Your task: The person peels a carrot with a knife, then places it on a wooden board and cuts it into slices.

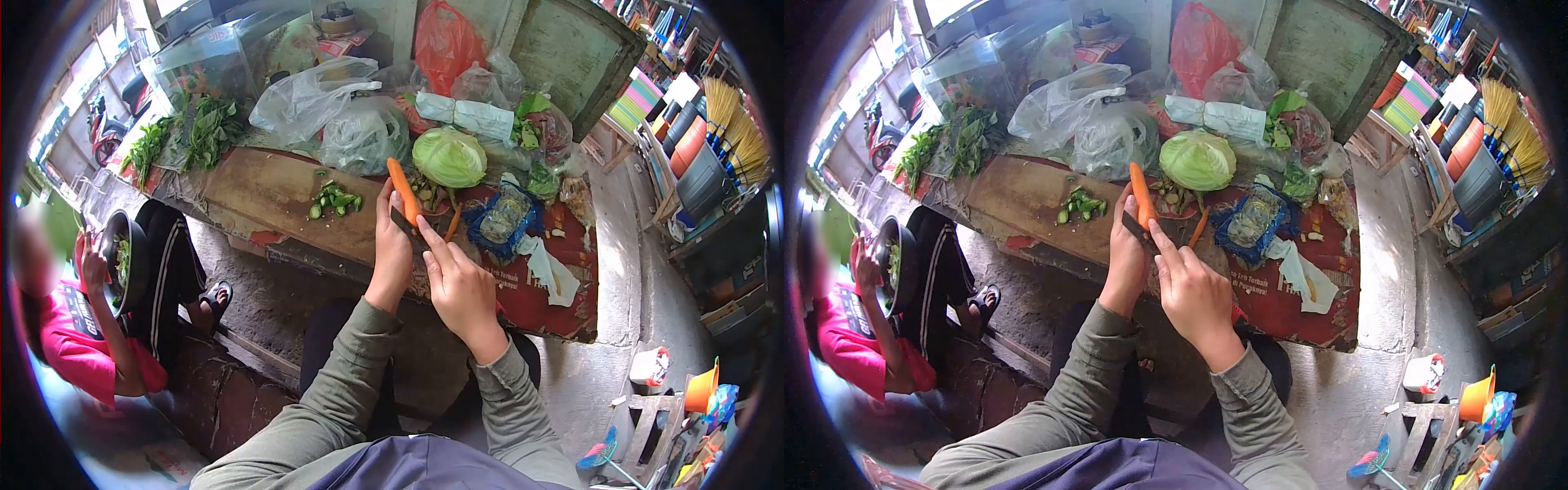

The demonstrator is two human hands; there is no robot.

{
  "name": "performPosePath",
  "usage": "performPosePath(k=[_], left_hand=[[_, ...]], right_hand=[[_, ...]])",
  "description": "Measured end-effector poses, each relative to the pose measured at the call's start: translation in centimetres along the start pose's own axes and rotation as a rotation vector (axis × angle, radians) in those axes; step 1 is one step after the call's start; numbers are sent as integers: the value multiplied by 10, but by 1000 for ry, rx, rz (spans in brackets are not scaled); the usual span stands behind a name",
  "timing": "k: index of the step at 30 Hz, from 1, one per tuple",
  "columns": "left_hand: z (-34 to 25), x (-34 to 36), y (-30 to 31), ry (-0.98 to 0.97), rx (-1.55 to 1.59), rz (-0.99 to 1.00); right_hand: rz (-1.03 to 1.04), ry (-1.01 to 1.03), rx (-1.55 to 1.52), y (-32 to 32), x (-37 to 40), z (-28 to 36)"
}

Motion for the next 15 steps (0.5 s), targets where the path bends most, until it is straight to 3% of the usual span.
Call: performPosePath(k=[6,15], left_hand=[[8,-3,3,-1,1,-8],[13,1,-2,18,-29,62]], right_hand=[[16,-28,31,0,-1,1],[-83,-8,-207,-3,-3,-14]])
Point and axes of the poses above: each hand's wrist, its own x-axis away from the middle knuckle, its own y-axis out of the back of the hand, z = x × y, the point moved 7 cm from there along -x, towards the middle knuckle, and after that the axes turned 8 degrees about -x, right-handed, at the moved point
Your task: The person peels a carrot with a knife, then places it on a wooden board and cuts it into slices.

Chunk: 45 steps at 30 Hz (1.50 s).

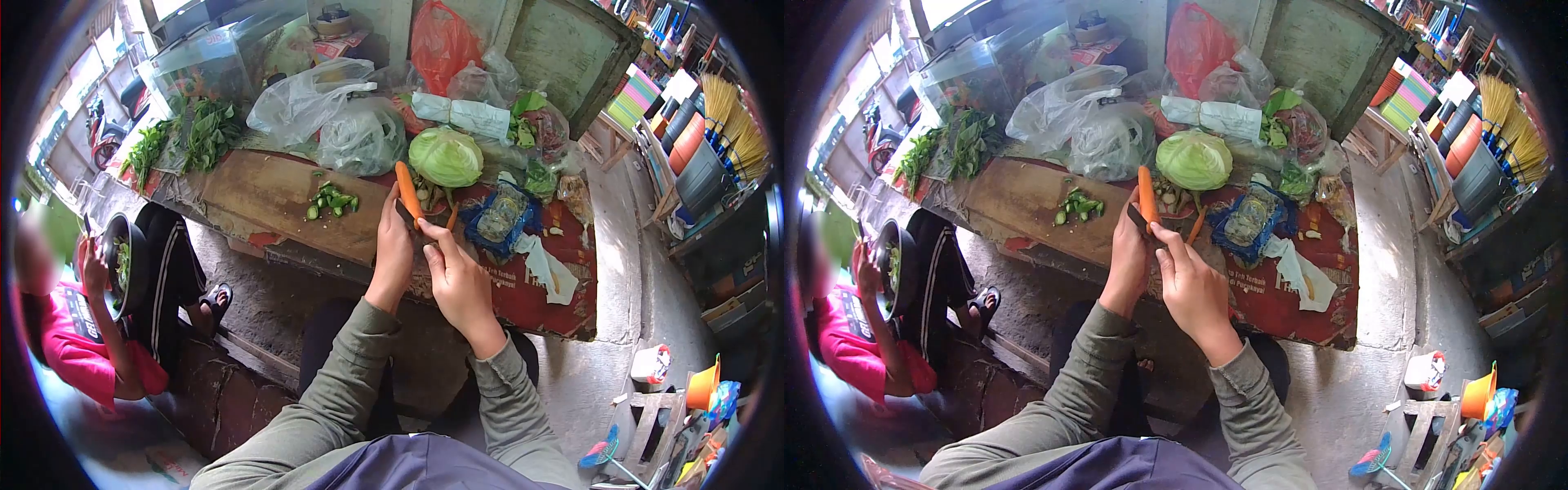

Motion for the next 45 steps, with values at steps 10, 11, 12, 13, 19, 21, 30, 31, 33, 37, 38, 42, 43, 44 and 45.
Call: performPosePath(k=[10,11,12,13,19,21,30,31,33,37,38,42,43,44,45], left_hand=[[4,-3,-7,-60,45,111],[3,-4,-7,-57,53,112],[2,-5,-6,-57,54,110],[1,-6,-6,-48,57,113],[-6,-7,1,-9,92,81],[-5,-7,3,-19,98,71],[-4,-8,5,-18,43,68],[-3,-7,4,-6,43,70],[-3,-6,3,4,42,74],[-2,-4,-2,13,28,90],[-1,-4,-4,17,35,112],[-7,0,-10,-12,19,152],[-5,1,-11,17,23,180],[-2,2,-12,47,28,208],[-1,2,-11,49,28,209]], right_hand=[[51,-118,-54,10,-8,-23],[88,-234,-93,13,-7,-28],[125,-349,-132,15,-6,-31],[119,-368,-157,17,-5,-28],[183,-203,-33,16,2,-2],[170,-168,-37,14,2,-2],[197,-165,-2,14,0,-2],[168,-122,12,14,-1,-1],[170,-110,8,11,-1,-5],[210,-226,-37,13,-4,-6],[209,-227,-37,13,-5,-7],[195,-241,-99,12,-7,-20],[170,-213,-121,12,-7,-23],[170,-215,-121,11,-7,-28],[139,-165,-125,13,-8,-28]])
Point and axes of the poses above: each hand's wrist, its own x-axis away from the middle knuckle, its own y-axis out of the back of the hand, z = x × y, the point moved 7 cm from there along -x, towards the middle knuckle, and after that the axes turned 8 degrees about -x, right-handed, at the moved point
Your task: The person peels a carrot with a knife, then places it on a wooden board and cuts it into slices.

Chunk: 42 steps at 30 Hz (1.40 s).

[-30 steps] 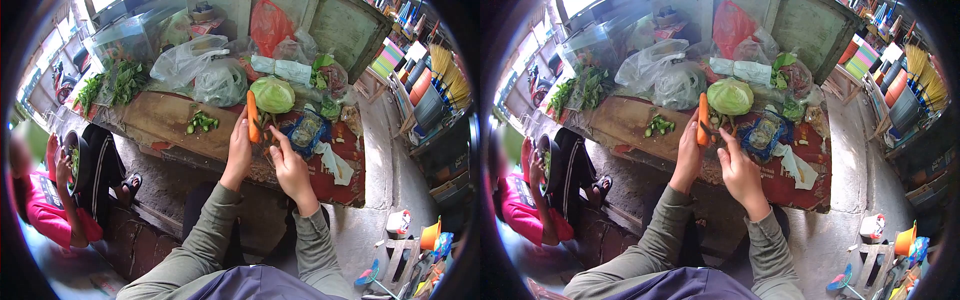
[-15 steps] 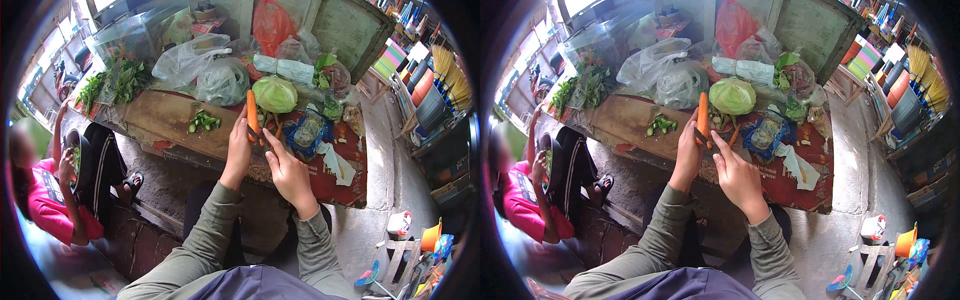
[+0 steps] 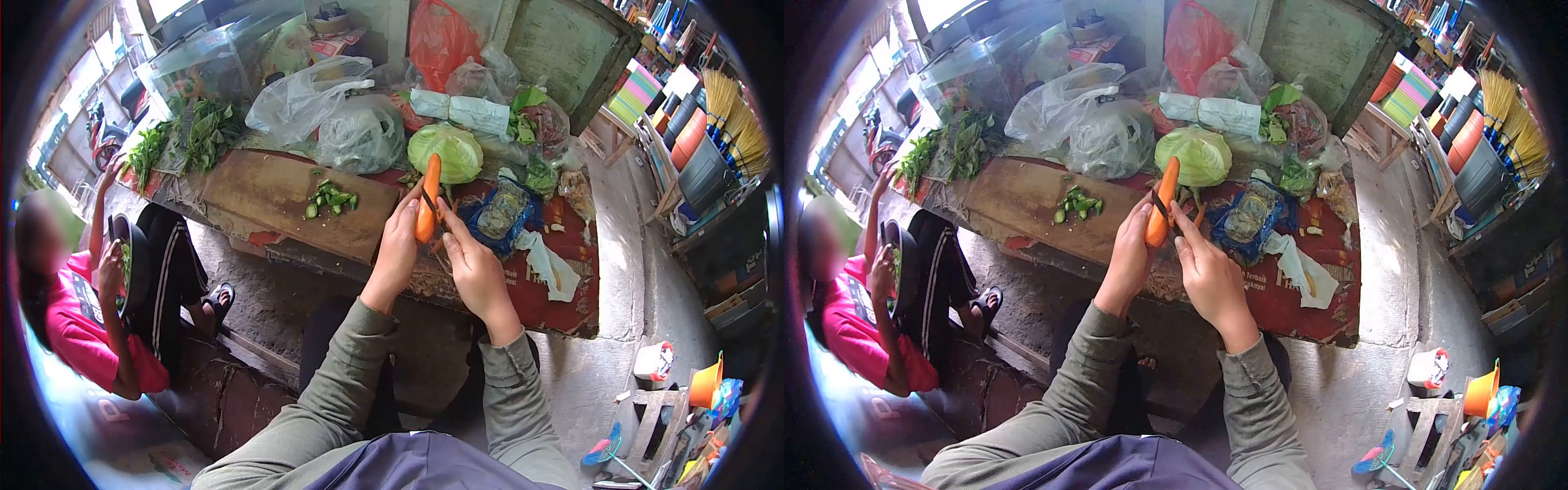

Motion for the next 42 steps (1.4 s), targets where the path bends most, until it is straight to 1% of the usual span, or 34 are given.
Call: performPosePath(k=[1,5,7,8,10,11,13,14,16,17,19,20,24,26,28,29,31,32,34,37,42], left_hand=[[2,-1,0,-8,10,12],[-6,-1,-3,-24,80,17],[-12,-2,-2,-27,78,-4],[-13,-1,-1,-25,77,-25],[-14,-1,-2,-7,87,-20],[-13,-1,-2,9,97,-14],[-9,-2,-2,9,77,-5],[-7,-3,-2,8,56,3],[-1,-4,-2,13,87,3],[1,-4,-3,17,118,2],[-2,2,-5,56,86,10],[-1,5,-6,91,56,16],[4,4,-5,93,51,10],[4,4,-8,84,68,82],[5,6,-12,104,86,89],[7,8,-14,123,103,95],[11,8,-15,130,141,106],[13,8,-16,138,179,116],[12,10,-21,134,180,136],[12,11,-24,132,186,167],[10,15,-30,160,208,160]], right_hand=[[-27,53,-2,2,0,2],[-7,38,-23,5,4,8],[118,-176,-22,0,10,9],[120,-176,-22,-1,10,7],[55,-35,50,1,8,13],[55,-37,50,2,7,15],[127,-207,84,3,5,14],[125,-208,83,2,5,11],[41,-91,99,3,3,9],[39,-93,98,1,2,3],[-40,15,135,5,-1,2],[-42,13,136,6,-2,0],[-29,-23,108,8,-4,-4],[-30,-37,115,8,-5,-7],[-92,17,143,13,-8,-9],[-94,16,143,14,-8,-9],[-77,-46,154,15,-10,-12],[-79,-47,154,15,-11,-14],[-147,3,204,19,-11,-14],[-164,-13,241,22,-12,-15],[-195,5,197,25,-14,-20]])
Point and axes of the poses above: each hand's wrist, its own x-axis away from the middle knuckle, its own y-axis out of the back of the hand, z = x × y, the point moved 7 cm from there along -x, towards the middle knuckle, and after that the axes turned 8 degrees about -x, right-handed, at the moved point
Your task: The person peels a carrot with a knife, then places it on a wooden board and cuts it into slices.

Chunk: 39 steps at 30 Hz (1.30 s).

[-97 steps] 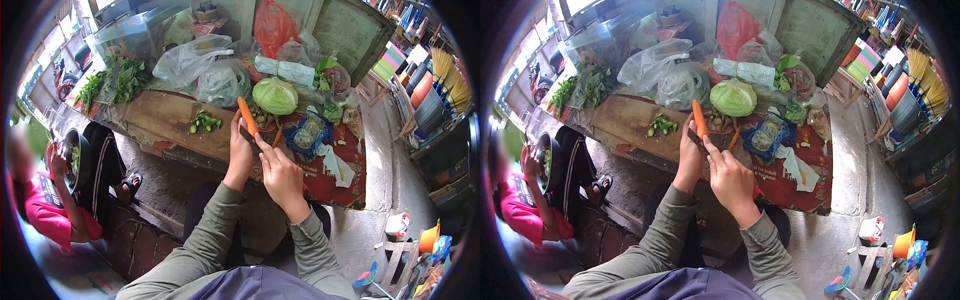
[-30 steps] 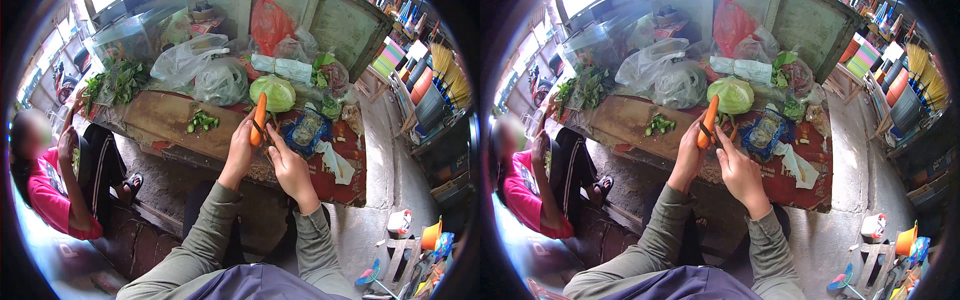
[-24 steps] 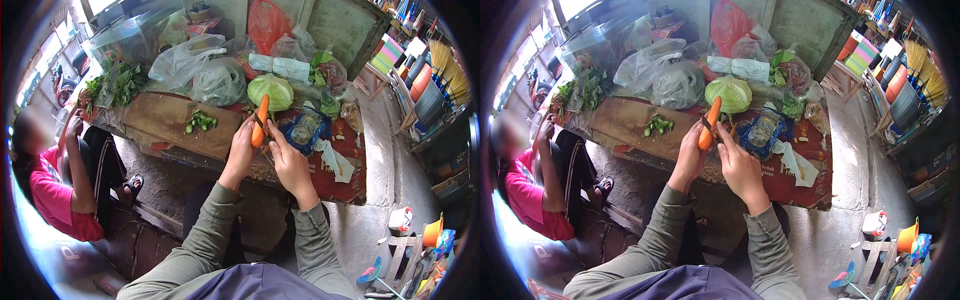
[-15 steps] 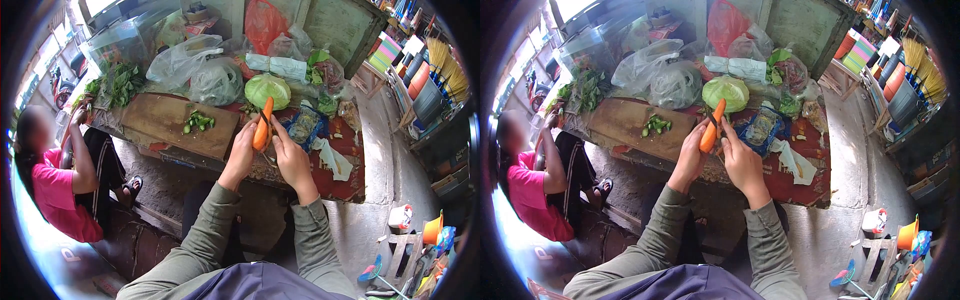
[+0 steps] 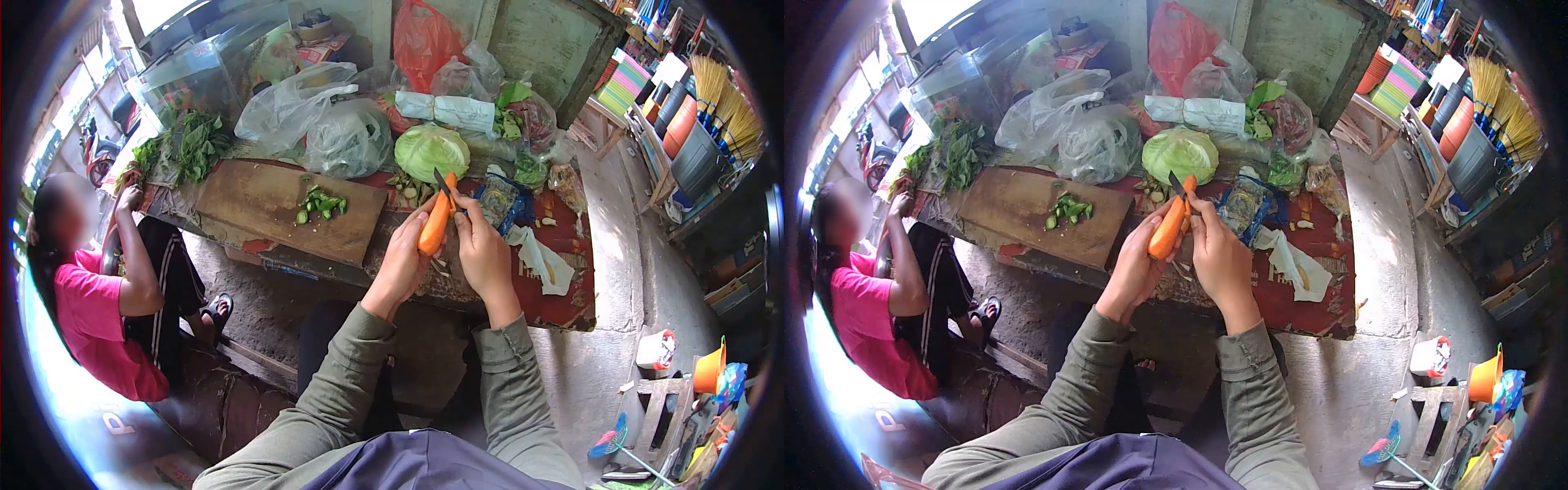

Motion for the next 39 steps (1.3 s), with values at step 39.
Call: performPosePath(k=[39], left_hand=[[-21,3,1,-27,-210,185]], right_hand=[[-2,-109,-266,29,-1,-13]])
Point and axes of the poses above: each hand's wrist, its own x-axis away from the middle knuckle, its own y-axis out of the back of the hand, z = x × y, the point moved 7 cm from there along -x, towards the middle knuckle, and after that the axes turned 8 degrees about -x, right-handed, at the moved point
